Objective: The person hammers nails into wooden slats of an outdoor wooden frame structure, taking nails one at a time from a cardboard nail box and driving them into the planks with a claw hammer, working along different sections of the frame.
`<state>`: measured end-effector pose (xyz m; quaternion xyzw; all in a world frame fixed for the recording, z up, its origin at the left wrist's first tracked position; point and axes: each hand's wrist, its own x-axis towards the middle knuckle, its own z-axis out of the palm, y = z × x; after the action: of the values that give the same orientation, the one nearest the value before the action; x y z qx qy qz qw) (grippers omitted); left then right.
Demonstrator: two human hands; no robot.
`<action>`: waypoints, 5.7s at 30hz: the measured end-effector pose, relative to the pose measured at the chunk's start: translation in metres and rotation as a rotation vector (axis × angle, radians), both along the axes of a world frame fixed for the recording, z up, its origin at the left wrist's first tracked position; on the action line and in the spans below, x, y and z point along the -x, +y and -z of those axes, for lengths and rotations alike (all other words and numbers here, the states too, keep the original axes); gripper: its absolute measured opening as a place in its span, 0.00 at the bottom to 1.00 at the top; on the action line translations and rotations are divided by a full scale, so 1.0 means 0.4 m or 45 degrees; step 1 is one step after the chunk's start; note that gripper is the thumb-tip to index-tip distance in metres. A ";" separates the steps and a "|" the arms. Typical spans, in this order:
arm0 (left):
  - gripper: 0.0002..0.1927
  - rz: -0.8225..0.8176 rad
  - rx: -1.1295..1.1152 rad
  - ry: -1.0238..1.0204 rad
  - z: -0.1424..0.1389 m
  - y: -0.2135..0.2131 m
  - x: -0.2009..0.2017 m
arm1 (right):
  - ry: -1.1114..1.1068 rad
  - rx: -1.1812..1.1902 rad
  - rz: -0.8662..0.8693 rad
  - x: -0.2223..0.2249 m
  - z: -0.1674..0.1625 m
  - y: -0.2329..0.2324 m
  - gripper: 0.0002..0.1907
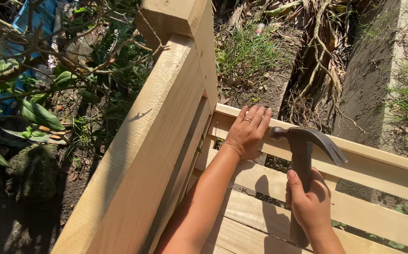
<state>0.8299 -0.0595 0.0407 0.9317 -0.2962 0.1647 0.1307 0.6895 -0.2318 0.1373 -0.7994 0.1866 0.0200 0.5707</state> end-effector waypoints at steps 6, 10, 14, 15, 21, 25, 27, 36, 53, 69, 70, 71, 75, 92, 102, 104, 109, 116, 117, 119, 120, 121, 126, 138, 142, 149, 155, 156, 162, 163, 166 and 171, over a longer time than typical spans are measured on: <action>0.39 0.045 0.082 0.109 -0.006 -0.004 0.006 | -0.004 -0.011 -0.164 -0.065 0.025 0.074 0.11; 0.27 0.128 0.366 0.069 0.007 -0.001 -0.027 | -0.073 0.360 -0.440 -0.115 0.029 0.116 0.12; 0.17 0.077 -0.078 0.249 0.034 -0.021 -0.051 | -0.174 0.368 -0.543 -0.138 0.024 0.154 0.15; 0.20 0.087 0.050 0.077 0.042 -0.019 -0.050 | -0.187 0.398 -0.567 -0.139 0.021 0.163 0.16; 0.28 0.077 0.086 -0.244 0.124 0.005 -0.029 | -0.104 0.683 -0.647 -0.140 0.003 0.211 0.20; 0.29 0.022 0.113 -0.236 0.180 -0.037 -0.049 | -0.547 0.338 -0.483 -0.126 -0.016 0.219 0.19; 0.30 0.026 -0.002 -0.218 0.193 -0.044 -0.049 | -0.542 0.353 -0.454 -0.120 -0.023 0.223 0.19; 0.30 -0.006 -0.090 -0.143 0.134 -0.026 -0.053 | -0.384 0.530 -0.479 -0.138 -0.037 0.224 0.23; 0.28 0.038 0.120 -0.214 0.097 -0.021 -0.025 | -0.081 0.743 -0.580 -0.161 -0.062 0.235 0.19; 0.26 -0.006 0.128 -0.329 0.145 -0.028 -0.051 | 0.194 0.952 -0.748 -0.224 -0.082 0.263 0.21; 0.27 -0.002 0.135 -0.310 0.140 -0.023 -0.042 | 0.224 0.959 -0.772 -0.222 -0.084 0.257 0.20; 0.24 -0.026 0.009 -0.198 0.133 -0.027 -0.044 | 0.180 0.937 -0.702 -0.217 -0.085 0.250 0.20; 0.22 -0.011 -0.036 -0.154 0.123 -0.023 -0.035 | 0.156 0.951 -0.679 -0.204 -0.078 0.251 0.21; 0.33 -0.011 0.016 -0.078 0.111 -0.022 -0.020 | 0.275 0.712 -0.659 -0.195 -0.127 0.180 0.20; 0.71 0.021 -0.002 0.722 -0.150 -0.202 0.209 | 0.106 -0.259 0.387 0.236 -0.317 -0.271 0.16; 0.73 0.493 0.237 0.895 -0.204 -0.336 0.331 | 0.096 -0.185 0.575 0.337 -0.376 -0.330 0.14; 0.84 1.192 0.282 1.363 -0.349 -0.580 0.601 | 0.180 0.108 0.798 0.583 -0.519 -0.433 0.12; 0.69 0.420 0.064 1.039 -0.389 -0.596 0.726 | 0.233 0.023 0.796 0.755 -0.546 -0.544 0.13; 0.63 0.187 -0.186 1.051 -0.375 -0.609 0.725 | 0.294 0.049 0.771 0.793 -0.550 -0.568 0.13; 0.19 0.413 -0.390 1.000 -0.348 -0.631 0.716 | 0.362 0.081 0.683 0.896 -0.563 -0.615 0.15; 0.15 0.429 -0.387 0.937 -0.338 -0.644 0.725 | 0.385 0.099 0.645 0.960 -0.570 -0.637 0.16; 0.11 0.455 -0.379 0.859 -0.337 -0.669 0.734 | 0.412 0.114 0.639 1.030 -0.574 -0.656 0.16; 0.13 0.654 -0.688 0.681 -0.456 -0.808 0.928 | 0.485 0.316 0.648 1.398 -0.545 -0.720 0.14; 0.15 1.366 -0.887 0.417 -0.667 -1.337 1.970 | -0.313 0.386 1.713 2.149 -0.340 -0.820 0.28; 0.11 1.914 -1.061 0.046 -0.592 -1.422 2.392 | -0.410 0.290 2.185 2.469 -0.277 -0.747 0.28; 0.08 2.597 -1.123 0.065 -0.408 -1.231 3.056 | -0.310 -0.100 3.060 2.939 -0.123 -0.407 0.17; 0.07 2.763 -1.468 0.174 -0.329 -0.892 3.370 | -0.060 -0.609 3.791 3.096 0.093 -0.038 0.27; 0.07 2.720 -1.492 0.185 -0.323 -0.847 3.379 | 0.039 -0.687 3.828 3.096 0.133 0.012 0.26; 0.10 2.727 -1.264 0.375 -0.233 -0.756 3.377 | 0.212 -0.556 3.855 3.013 0.339 0.156 0.27; 0.08 2.699 -1.290 0.325 -0.207 -0.753 3.372 | 0.220 -0.512 3.854 2.999 0.357 0.162 0.28; 0.07 2.574 -1.331 0.198 -0.120 -0.742 3.355 | 0.520 -0.569 3.913 2.976 0.378 0.171 0.29; 0.11 2.555 -1.498 -0.006 -0.007 -0.755 3.385 | 0.219 -0.372 3.948 2.971 0.348 0.184 0.31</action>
<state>-0.5240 -0.3613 0.0437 0.1953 -0.9320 -0.1739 -0.2508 -0.4989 -0.1583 -0.0020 0.2309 0.8264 -0.5055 0.0908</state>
